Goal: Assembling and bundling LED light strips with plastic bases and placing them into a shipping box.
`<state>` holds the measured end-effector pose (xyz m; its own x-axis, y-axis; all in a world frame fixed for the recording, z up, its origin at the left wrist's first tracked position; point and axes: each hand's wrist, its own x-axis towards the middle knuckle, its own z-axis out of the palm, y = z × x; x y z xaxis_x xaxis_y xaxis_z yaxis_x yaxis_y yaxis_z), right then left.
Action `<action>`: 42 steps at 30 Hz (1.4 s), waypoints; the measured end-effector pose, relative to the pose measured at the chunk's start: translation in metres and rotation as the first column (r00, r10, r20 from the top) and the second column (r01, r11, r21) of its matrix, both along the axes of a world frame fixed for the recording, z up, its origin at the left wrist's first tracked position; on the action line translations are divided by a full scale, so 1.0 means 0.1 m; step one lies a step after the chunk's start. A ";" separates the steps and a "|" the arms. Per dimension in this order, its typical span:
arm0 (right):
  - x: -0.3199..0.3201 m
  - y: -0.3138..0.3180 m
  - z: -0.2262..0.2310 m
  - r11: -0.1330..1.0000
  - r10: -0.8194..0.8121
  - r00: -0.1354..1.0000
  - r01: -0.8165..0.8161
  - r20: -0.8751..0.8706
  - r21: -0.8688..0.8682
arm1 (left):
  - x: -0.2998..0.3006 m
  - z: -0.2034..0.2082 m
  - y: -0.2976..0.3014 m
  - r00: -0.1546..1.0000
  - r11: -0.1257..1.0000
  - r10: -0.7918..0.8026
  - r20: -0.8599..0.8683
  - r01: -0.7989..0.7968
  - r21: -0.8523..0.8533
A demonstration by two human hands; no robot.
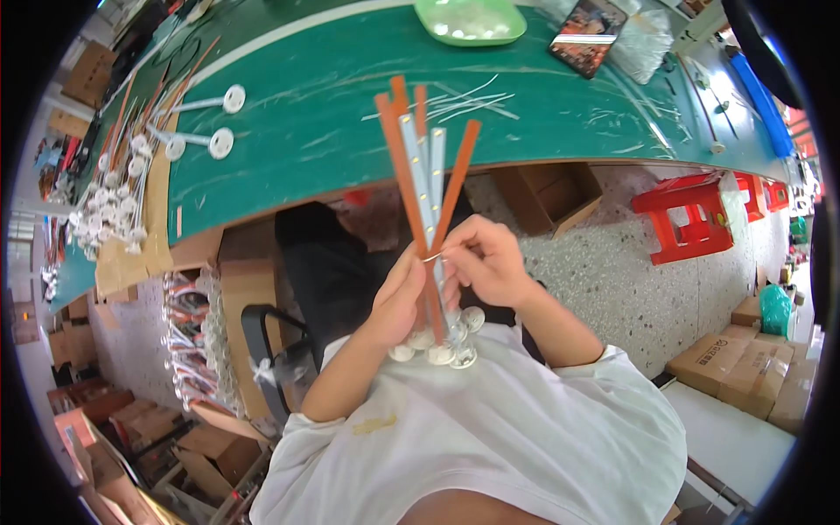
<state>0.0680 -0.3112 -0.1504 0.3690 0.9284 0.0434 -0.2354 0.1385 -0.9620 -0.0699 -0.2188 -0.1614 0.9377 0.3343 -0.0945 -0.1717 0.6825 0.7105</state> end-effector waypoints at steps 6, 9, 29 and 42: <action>0.06 0.01 -0.19 0.986 0.109 0.973 -0.081 -0.204 0.143 | 0.02 0.00 0.18 0.966 0.971 -0.240 0.098 0.240 0.008; 0.11 -0.03 -0.18 0.979 0.147 0.968 -0.113 -0.204 0.169 | 0.02 -0.07 0.24 0.933 0.927 -0.356 0.056 0.345 0.147; 0.03 0.02 -0.05 0.991 -0.123 0.949 0.133 0.292 -0.015 | 0.14 -0.17 -0.11 0.976 0.958 0.176 -0.131 -0.139 0.250; 0.00 -0.05 0.26 0.857 -0.474 0.492 0.069 0.730 0.510 | 0.07 -0.09 -0.07 0.983 0.913 0.166 -0.075 -0.125 0.389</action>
<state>0.0683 -0.3162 -0.1243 0.2079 0.6125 0.7627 0.7282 0.4236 -0.5387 -0.0624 -0.2255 -0.1706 0.8677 0.4964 -0.0273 -0.1593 0.3297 0.9305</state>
